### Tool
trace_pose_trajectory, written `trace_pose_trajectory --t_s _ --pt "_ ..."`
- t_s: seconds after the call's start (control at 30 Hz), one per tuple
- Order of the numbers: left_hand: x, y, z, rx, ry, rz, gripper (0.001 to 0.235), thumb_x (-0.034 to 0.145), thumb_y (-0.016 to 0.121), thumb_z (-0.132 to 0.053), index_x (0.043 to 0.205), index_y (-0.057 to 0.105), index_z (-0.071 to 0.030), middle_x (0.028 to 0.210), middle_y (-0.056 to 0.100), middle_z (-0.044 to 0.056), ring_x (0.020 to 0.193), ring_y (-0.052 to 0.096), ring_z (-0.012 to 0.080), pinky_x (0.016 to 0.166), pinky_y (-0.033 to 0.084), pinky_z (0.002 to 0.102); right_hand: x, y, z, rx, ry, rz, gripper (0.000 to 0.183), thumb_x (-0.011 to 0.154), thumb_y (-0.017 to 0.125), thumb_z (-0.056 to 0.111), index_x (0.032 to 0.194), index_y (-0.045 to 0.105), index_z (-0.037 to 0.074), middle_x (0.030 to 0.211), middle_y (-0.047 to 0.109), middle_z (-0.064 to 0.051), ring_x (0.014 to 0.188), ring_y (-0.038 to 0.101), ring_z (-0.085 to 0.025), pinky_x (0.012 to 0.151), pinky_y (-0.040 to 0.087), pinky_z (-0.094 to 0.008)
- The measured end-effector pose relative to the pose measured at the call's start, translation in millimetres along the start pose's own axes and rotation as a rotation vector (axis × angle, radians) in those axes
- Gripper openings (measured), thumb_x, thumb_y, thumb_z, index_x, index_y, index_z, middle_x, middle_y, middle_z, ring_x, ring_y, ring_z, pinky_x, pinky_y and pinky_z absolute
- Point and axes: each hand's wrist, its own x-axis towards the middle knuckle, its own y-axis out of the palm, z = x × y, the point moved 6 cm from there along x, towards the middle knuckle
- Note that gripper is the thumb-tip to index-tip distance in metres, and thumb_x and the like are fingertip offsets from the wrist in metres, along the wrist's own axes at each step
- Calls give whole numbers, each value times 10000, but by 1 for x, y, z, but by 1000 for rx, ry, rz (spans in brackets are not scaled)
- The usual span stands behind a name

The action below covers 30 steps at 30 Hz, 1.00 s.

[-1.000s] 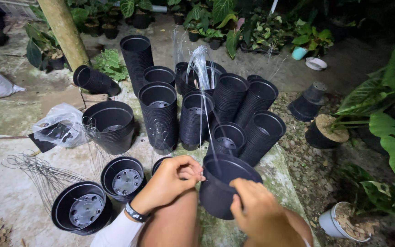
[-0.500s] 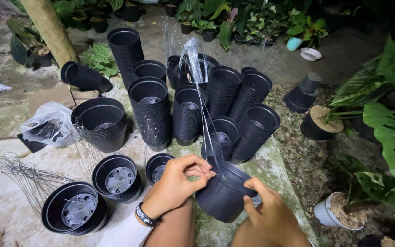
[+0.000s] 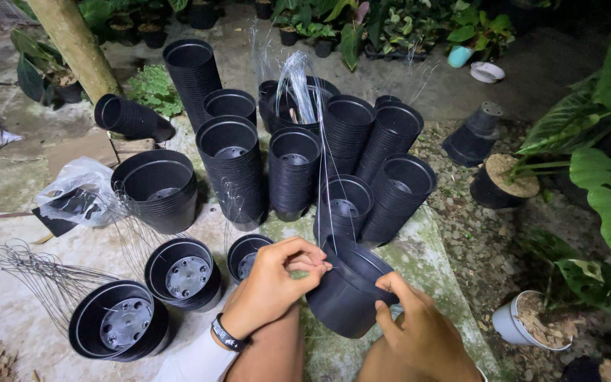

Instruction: The person threads metal wire hangers through the drainage holes of black plastic pots and bends the wire to secure them. They repeat this process for multiple pots, stacking the finished ones nearby.

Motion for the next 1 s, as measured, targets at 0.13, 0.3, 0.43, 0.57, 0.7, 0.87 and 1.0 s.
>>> trace_pose_trajectory --t_s 0.13,0.3,0.43,0.57,0.7,0.87,1.0 --pt "1 -1 0 -3 6 -3 186 833 709 78 1018 689 78 976 750 118 946 781 154 850 631 242 -1 -1 5 12 118 61 341 865 695 245 1187 620 162 1074 763 -91 765 718 -284 720 578 -397" --pt "0 -3 -2 47 14 -41 177 833 737 58 1006 702 70 945 759 105 889 763 130 787 599 212 -1 -4 13 -8 64 44 311 853 691 234 1144 616 155 1038 758 -113 732 741 -279 699 568 -409" --pt "-2 -3 -4 54 10 -28 176 825 736 50 997 702 60 944 781 87 892 772 101 798 600 197 -2 -1 7 -8 176 90 339 871 698 274 1185 609 181 1070 760 -85 720 715 -287 710 572 -409" --pt "-2 -2 -3 46 8 -27 182 823 732 58 1002 702 68 954 778 101 896 767 104 802 602 204 -2 -4 14 -43 91 49 340 851 680 244 1179 621 178 1029 762 -111 794 755 -311 721 563 -410" --pt "-1 0 -2 14 16 -31 191 825 741 52 1013 707 61 960 758 89 889 755 103 814 615 212 -3 1 5 -47 204 115 353 865 696 286 1194 609 190 1041 761 -76 767 728 -303 706 577 -401" --pt "-5 3 -10 169 79 -16 162 819 783 15 968 725 41 913 735 80 818 742 106 740 606 223 -2 3 13 -74 -218 -133 316 819 778 282 1011 628 81 956 758 -143 884 728 -347 706 569 -405" --pt "-12 1 -11 250 24 -36 136 818 783 -8 934 724 31 878 734 71 785 766 107 715 622 223 -5 18 2 -129 -259 -144 250 833 765 268 968 643 97 872 750 -129 814 726 -338 659 562 -412"
